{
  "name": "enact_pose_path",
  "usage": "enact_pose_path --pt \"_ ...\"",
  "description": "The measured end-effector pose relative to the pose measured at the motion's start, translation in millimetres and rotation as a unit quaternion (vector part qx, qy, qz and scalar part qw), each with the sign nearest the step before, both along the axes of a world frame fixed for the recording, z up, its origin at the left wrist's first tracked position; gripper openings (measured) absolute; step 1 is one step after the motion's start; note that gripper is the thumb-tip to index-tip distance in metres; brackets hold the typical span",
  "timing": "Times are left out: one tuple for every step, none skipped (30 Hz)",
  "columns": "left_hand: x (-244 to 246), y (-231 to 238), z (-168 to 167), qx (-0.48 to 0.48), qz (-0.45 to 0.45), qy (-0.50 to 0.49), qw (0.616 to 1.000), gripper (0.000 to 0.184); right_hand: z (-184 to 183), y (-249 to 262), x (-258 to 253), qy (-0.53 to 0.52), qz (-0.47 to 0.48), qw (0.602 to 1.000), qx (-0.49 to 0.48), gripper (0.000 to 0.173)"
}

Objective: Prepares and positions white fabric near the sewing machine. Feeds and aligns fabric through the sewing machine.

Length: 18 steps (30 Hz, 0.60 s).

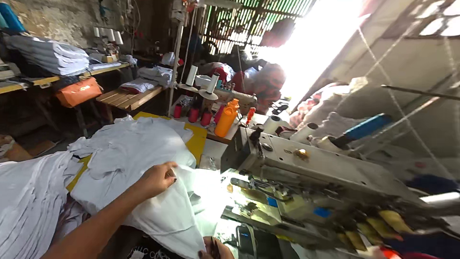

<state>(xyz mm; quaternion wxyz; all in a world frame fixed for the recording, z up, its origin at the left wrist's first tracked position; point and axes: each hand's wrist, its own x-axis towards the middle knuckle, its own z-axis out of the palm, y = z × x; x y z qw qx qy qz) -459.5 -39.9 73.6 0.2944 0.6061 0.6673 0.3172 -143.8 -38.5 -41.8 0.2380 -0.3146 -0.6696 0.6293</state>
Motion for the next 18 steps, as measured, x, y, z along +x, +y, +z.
enact_pose_path --pt "5 4 -5 0.013 -0.051 0.044 0.998 0.036 -3 1 2 -0.022 -0.004 1.000 0.008 0.032" --pt "13 7 -8 0.039 -0.116 0.056 0.991 0.029 -4 -1 3 -0.043 -0.001 0.999 0.009 0.031" --pt "22 9 -8 0.049 -0.180 0.052 0.981 0.027 -4 -2 3 -0.062 0.004 0.998 0.007 0.027" --pt "29 13 -8 0.041 -0.233 0.060 0.970 0.027 -4 -3 2 -0.076 0.007 0.997 0.001 0.024" --pt "35 17 -10 0.029 -0.268 0.094 0.958 0.028 -5 -4 1 -0.080 0.007 0.997 -0.015 0.021" --pt "40 20 -17 0.016 -0.286 0.148 0.947 0.029 -7 -4 0 -0.071 0.007 0.997 -0.037 0.019" --pt "46 21 -29 0.006 -0.293 0.211 0.933 0.031 -11 -4 -1 -0.053 0.002 0.997 -0.062 0.018" --pt "51 19 -45 0.009 -0.294 0.269 0.917 0.030 -13 -3 -2 -0.030 0.002 0.996 -0.084 0.017" --pt "54 15 -62 0.041 -0.287 0.319 0.902 0.018 -15 -4 -2 0.000 0.007 0.994 -0.110 0.017" --pt "55 9 -77 0.109 -0.267 0.352 0.890 0.005 -15 -4 -3 0.030 0.012 0.990 -0.138 0.019" --pt "55 5 -84 0.181 -0.241 0.361 0.882 0.007 -16 -3 -5 0.054 0.017 0.984 -0.166 0.023" --pt "55 1 -85 0.244 -0.215 0.350 0.878 0.009 -17 0 -9 0.072 0.020 0.978 -0.196 0.030" --pt "56 -2 -82 0.296 -0.193 0.329 0.876 0.010 -18 2 -15 0.086 0.015 0.968 -0.237 0.038" --pt "57 -6 -78 0.327 -0.180 0.315 0.873 0.012 -18 5 -19 0.103 0.025 0.955 -0.276 0.043" --pt "57 -8 -72 0.342 -0.175 0.314 0.868 0.014 -17 8 -22 0.125 0.048 0.941 -0.310 0.042" --pt "56 -9 -68 0.348 -0.171 0.322 0.864 0.014 -15 11 -25 0.147 0.068 0.929 -0.333 0.036" --pt "53 -8 -67 0.344 -0.166 0.337 0.861 0.014 -11 11 -28 0.172 0.079 0.920 -0.344 0.028" --pt "49 -6 -66 0.325 -0.165 0.352 0.862 0.012 -6 10 -30 0.191 0.069 0.919 -0.337 0.019"
